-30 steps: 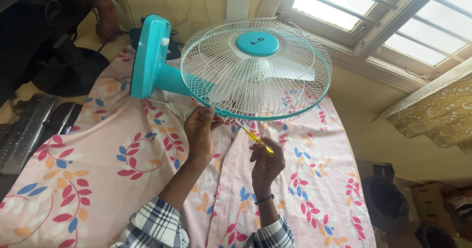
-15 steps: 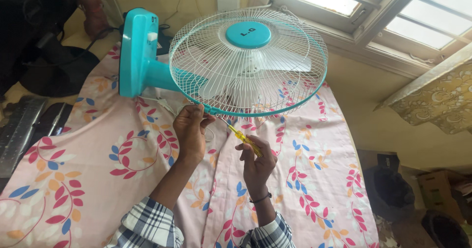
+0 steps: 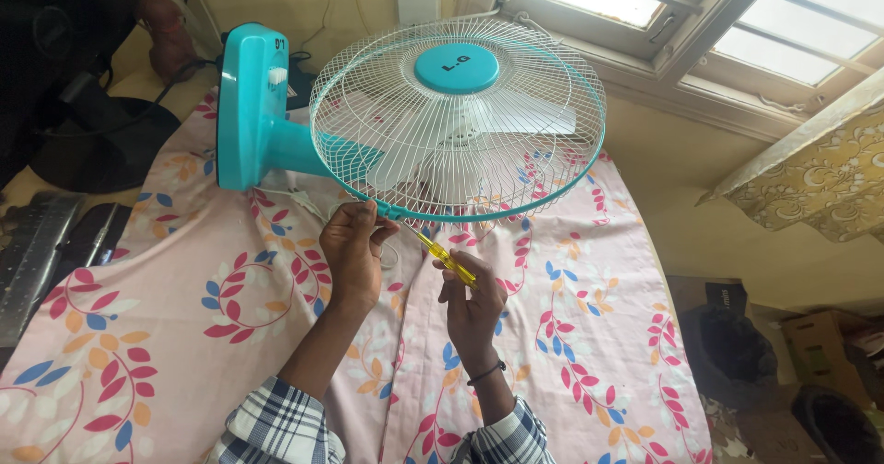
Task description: The person assembles a teal LG table fan on a floral-patterned bedsheet. They attach the front wire cage to the fan head, align the mounting points, and then use a yellow screwdriver to tighten a screw at the bottom of the cage to secure it in place.
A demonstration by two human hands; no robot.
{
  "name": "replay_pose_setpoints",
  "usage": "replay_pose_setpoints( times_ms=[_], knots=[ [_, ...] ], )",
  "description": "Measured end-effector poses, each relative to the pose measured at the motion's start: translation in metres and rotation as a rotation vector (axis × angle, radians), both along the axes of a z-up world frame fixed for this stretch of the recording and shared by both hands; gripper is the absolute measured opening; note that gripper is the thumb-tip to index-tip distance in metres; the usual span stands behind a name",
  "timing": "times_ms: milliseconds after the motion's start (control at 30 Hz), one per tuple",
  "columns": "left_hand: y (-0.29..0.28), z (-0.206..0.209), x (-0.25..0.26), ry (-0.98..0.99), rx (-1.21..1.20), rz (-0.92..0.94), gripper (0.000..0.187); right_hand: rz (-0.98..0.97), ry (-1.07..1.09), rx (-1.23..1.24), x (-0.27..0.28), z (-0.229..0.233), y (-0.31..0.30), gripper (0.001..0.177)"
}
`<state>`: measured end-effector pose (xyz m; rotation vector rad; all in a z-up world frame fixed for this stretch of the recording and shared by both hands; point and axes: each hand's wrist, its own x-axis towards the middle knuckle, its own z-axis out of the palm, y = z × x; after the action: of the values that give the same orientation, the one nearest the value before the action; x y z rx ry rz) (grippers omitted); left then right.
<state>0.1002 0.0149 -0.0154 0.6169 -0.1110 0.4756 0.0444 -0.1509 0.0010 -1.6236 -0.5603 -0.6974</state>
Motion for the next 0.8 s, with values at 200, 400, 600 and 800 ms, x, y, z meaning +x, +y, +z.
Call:
replay_pose_setpoints(
  times_ms=[200, 400, 600, 800],
  knots=[
    [0.001, 0.0, 0.0, 0.01, 0.002, -0.002, 0.008, 0.025, 0.025, 0.007, 0.001, -0.001, -0.001, 0.022],
    [0.002, -0.003, 0.001, 0.009, 0.033, 0.008, 0.011, 0.035, 0.013, -0.002, 0.001, -0.001, -0.003, 0.023],
    [0.001, -0.006, -0.004, 0.044, 0.021, -0.003, 0.01, 0.049, 0.013, -0.042, 0.003, 0.003, -0.01, 0.025],
    [-0.001, -0.009, -0.007, 0.014, 0.043, -0.023, 0.009, -0.021, -0.053, -0.105, 0.007, 0.01, -0.018, 0.024]
  ],
)
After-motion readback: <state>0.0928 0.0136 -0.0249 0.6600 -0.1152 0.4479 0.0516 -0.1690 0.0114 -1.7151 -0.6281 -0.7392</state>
